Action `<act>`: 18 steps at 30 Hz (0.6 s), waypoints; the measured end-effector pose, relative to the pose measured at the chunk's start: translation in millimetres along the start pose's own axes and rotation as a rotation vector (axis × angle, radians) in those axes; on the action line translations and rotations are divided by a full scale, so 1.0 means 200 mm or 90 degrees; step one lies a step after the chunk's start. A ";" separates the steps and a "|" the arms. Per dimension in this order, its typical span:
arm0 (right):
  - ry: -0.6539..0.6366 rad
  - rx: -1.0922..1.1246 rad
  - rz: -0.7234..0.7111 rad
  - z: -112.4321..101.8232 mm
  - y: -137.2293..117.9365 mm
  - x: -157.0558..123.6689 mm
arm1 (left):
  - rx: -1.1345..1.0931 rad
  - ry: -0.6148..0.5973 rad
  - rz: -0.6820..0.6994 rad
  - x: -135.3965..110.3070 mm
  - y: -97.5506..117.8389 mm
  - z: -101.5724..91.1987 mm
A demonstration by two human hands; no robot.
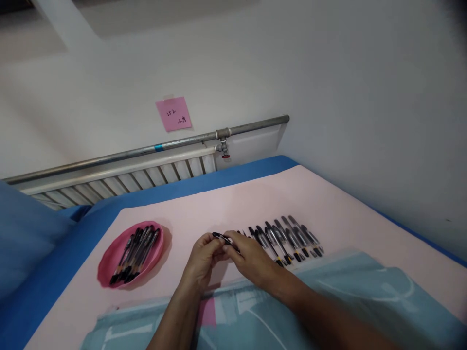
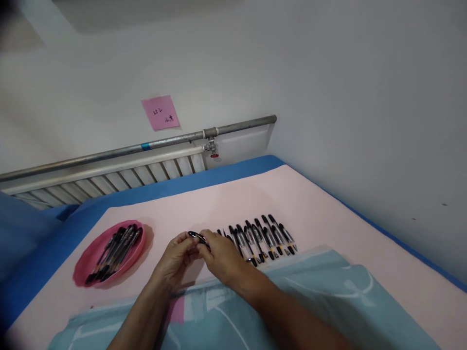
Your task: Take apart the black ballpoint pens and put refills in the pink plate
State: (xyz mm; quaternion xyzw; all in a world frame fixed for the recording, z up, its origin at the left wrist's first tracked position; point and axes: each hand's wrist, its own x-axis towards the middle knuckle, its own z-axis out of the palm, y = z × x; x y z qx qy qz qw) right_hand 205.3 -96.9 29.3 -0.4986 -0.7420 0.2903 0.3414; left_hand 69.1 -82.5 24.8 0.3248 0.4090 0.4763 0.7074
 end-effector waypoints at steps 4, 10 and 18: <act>-0.028 -0.007 0.004 0.00 0.00 0.00 | -0.005 -0.005 -0.018 -0.01 0.01 0.00; -0.036 -0.036 0.012 0.01 0.00 -0.01 | -0.020 -0.011 -0.016 -0.01 0.01 0.00; -0.035 -0.096 0.004 0.03 0.01 -0.02 | -0.010 -0.021 -0.005 0.00 0.00 0.00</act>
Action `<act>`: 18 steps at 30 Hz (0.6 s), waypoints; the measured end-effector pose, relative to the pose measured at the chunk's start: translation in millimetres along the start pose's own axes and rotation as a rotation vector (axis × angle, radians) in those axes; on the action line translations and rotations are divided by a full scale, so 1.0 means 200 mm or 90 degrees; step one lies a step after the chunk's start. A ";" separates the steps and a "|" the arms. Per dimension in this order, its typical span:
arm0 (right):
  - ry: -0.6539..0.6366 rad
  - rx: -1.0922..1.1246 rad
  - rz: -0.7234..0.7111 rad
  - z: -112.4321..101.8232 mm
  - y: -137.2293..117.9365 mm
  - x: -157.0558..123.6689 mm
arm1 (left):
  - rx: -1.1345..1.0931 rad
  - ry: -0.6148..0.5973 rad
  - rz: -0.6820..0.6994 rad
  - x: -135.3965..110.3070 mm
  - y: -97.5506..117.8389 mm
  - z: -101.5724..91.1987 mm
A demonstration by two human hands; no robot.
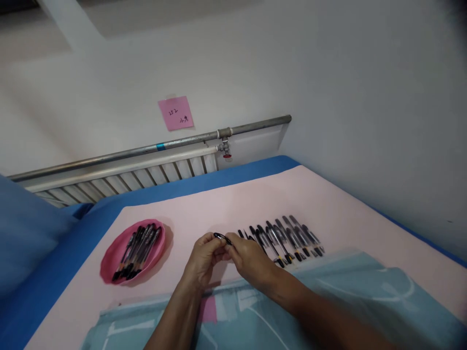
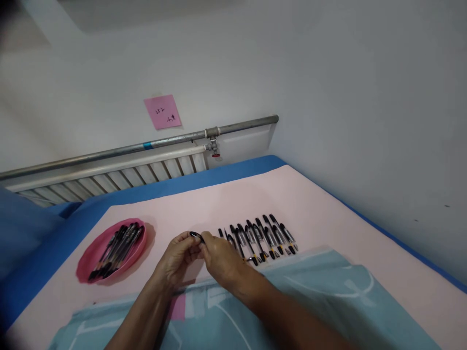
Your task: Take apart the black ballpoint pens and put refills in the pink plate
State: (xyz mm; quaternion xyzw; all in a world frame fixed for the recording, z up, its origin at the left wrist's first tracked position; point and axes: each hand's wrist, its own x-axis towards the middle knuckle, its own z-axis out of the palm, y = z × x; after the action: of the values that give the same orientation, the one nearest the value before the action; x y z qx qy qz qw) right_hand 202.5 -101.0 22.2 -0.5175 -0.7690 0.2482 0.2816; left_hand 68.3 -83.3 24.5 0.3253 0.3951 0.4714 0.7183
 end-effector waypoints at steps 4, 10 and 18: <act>-0.005 -0.026 0.015 -0.01 -0.02 0.02 | -0.006 0.014 0.000 0.01 0.00 0.01; 0.040 0.029 0.063 -0.02 -0.03 0.06 | -0.029 0.009 0.053 0.01 -0.02 0.06; 0.129 0.088 -0.052 -0.01 0.01 0.05 | 0.095 0.199 0.289 0.01 0.15 -0.06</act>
State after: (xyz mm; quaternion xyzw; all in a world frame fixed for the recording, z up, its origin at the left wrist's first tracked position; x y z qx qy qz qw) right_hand 201.1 -91.2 24.0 -0.4876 -0.7380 0.2355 0.4027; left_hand 45.7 -69.3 43.6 0.3810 0.4516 0.6341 0.4988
